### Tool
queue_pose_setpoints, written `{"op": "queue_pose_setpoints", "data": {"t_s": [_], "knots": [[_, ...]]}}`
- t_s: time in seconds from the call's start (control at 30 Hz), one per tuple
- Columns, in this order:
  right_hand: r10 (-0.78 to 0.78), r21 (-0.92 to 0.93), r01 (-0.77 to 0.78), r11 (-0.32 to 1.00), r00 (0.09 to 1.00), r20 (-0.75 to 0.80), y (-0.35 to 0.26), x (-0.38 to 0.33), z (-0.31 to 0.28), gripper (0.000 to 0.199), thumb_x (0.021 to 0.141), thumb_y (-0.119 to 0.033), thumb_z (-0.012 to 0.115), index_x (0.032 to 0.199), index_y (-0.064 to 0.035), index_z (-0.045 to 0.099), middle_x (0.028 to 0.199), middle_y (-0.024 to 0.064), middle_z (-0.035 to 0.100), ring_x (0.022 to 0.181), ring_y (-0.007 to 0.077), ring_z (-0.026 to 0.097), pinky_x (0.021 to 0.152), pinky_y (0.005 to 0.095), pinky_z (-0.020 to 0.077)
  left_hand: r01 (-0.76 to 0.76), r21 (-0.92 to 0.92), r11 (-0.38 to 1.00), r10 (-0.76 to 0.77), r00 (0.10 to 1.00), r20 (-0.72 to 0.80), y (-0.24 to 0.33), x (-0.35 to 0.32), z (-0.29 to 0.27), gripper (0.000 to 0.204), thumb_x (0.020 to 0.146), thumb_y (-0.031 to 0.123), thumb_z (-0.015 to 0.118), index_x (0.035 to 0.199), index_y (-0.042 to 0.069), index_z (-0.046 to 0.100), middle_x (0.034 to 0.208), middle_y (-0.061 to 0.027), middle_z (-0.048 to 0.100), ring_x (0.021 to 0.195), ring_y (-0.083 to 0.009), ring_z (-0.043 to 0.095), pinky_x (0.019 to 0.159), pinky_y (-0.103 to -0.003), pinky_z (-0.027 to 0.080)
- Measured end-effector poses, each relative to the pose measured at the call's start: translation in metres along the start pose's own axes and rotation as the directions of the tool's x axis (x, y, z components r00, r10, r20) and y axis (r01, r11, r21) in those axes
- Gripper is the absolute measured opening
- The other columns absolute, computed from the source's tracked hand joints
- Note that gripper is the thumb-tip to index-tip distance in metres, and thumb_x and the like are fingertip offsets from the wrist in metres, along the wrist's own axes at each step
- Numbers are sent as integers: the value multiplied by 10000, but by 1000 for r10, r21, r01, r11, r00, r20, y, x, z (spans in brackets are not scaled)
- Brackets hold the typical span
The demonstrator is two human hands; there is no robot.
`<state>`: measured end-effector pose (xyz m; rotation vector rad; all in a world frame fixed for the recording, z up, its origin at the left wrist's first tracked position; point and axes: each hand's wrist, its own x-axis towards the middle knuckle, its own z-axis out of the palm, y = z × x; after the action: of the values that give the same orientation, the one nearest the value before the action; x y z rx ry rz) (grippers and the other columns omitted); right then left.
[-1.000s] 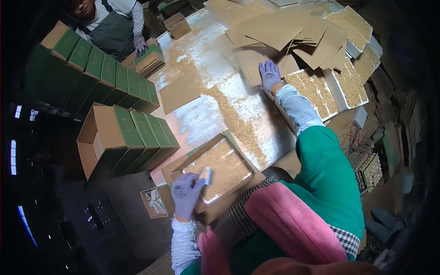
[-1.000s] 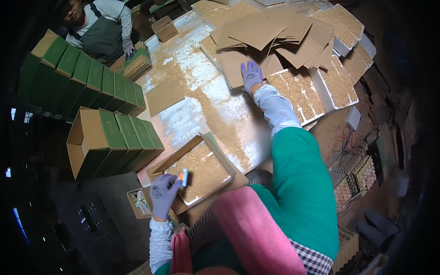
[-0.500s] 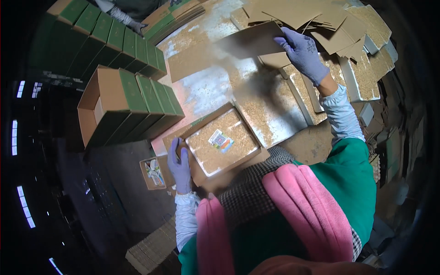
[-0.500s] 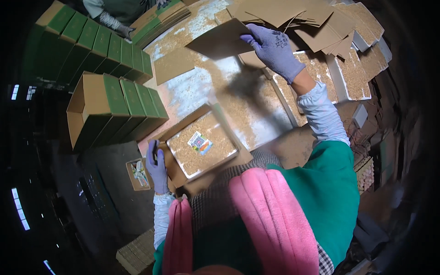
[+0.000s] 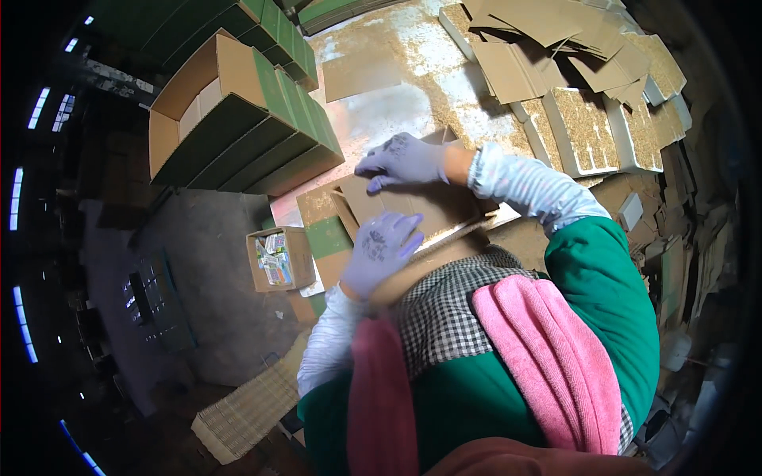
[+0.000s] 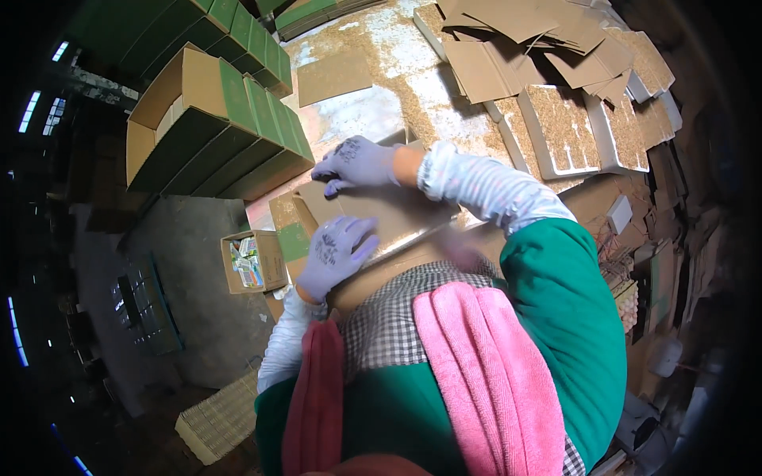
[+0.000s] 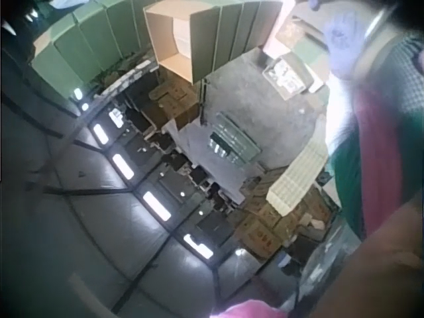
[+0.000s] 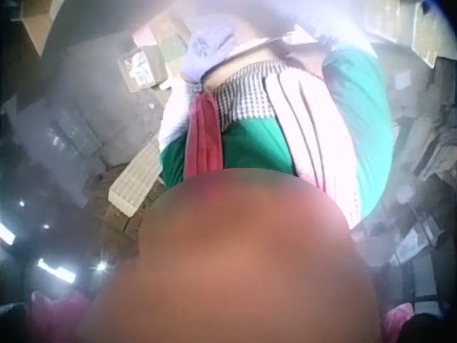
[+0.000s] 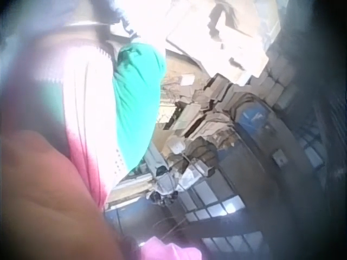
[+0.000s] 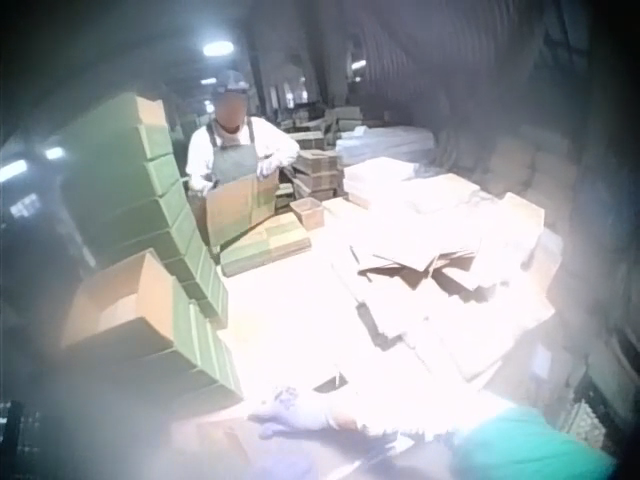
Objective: The person folds several cardboard boxes by hand and stacks them into a pile on a table. The person places a tray of small items into each box before stacking it.
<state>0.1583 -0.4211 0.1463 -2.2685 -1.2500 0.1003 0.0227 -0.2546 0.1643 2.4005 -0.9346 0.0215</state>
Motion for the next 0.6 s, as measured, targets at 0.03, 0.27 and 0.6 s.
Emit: {"op": "queue_pose_setpoints", "data": {"t_s": [0.03,0.27,0.6], "knots": [[-49,107,54,993,998,-44,-8,-8,-2,461,834,-471,656,1137,-127,612,933,128,660,824,356,641,713,430,493,1,-11,1000,-1,1000,-8,2,1,-2,301,817,223,687,1081,87,636,928,-90,643,870,-296,608,769,-422,482],[-261,-289,190,938,938,-230,-1,-28,44,416,849,-205,606,1258,-139,570,1253,135,550,1167,307,523,997,448,408,253,10,967,-242,909,338,-32,3,31,298,900,243,554,1117,50,625,1038,-135,623,950,-313,613,829,-426,486],[405,219,-430,876,902,151,18,-124,-1,575,862,-399,681,1318,-71,553,1096,131,586,1014,277,585,899,354,456,452,-881,142,-517,793,323,-68,-63,29,764,894,270,659,1474,2,240,1420,-151,421,1324,-217,401,1079,-317,350]]}}
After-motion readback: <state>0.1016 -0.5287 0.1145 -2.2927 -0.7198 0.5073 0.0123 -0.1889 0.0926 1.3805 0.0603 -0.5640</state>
